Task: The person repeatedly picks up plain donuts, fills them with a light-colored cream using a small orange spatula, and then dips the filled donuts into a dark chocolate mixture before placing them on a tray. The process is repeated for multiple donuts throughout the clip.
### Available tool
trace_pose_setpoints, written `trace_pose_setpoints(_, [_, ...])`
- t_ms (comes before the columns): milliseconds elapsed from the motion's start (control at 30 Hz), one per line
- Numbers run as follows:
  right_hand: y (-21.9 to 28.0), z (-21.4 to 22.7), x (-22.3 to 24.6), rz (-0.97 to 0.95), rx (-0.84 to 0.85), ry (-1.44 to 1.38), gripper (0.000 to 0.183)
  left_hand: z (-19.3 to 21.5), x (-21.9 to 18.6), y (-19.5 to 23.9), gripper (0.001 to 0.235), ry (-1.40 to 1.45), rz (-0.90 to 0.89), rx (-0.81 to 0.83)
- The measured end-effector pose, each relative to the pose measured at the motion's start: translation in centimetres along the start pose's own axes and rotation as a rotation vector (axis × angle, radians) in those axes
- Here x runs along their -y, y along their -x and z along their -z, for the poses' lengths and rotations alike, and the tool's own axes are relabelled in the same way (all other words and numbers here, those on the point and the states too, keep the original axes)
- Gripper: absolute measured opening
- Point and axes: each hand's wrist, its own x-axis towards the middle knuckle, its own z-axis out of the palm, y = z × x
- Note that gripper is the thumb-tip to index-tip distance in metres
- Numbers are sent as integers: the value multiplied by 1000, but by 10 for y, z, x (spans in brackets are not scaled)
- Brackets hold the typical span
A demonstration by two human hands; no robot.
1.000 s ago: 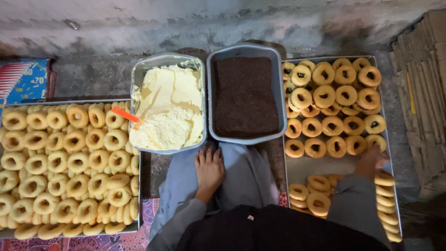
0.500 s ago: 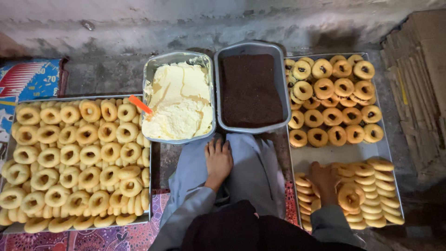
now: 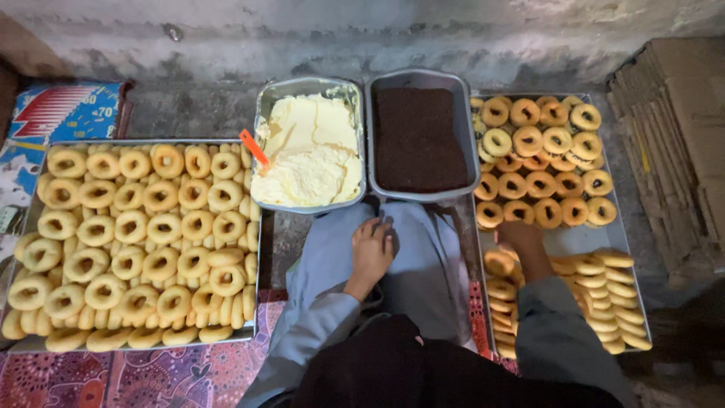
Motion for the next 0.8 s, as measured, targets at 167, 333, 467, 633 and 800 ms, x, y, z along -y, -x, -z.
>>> trace_pose_setpoints(167, [12, -22, 30, 159, 190, 189, 49, 17, -5, 12, 43, -141, 9, 57])
trace_pose_setpoints(333, [30, -33, 33, 226, 178, 277, 46, 37, -2, 22, 46, -216, 78, 79])
trace_pose_setpoints(467, [47, -32, 20, -12, 0, 149, 49, 47, -7, 22, 52, -230, 46, 36])
trace_pose_setpoints(633, [70, -52, 26, -235, -308, 19, 50, 52, -14, 19, 47, -246, 64, 47])
trace_pose_setpoints(800, [71, -65, 33, -230, -622, -185, 50, 38, 3, 21, 41, -35, -23, -60])
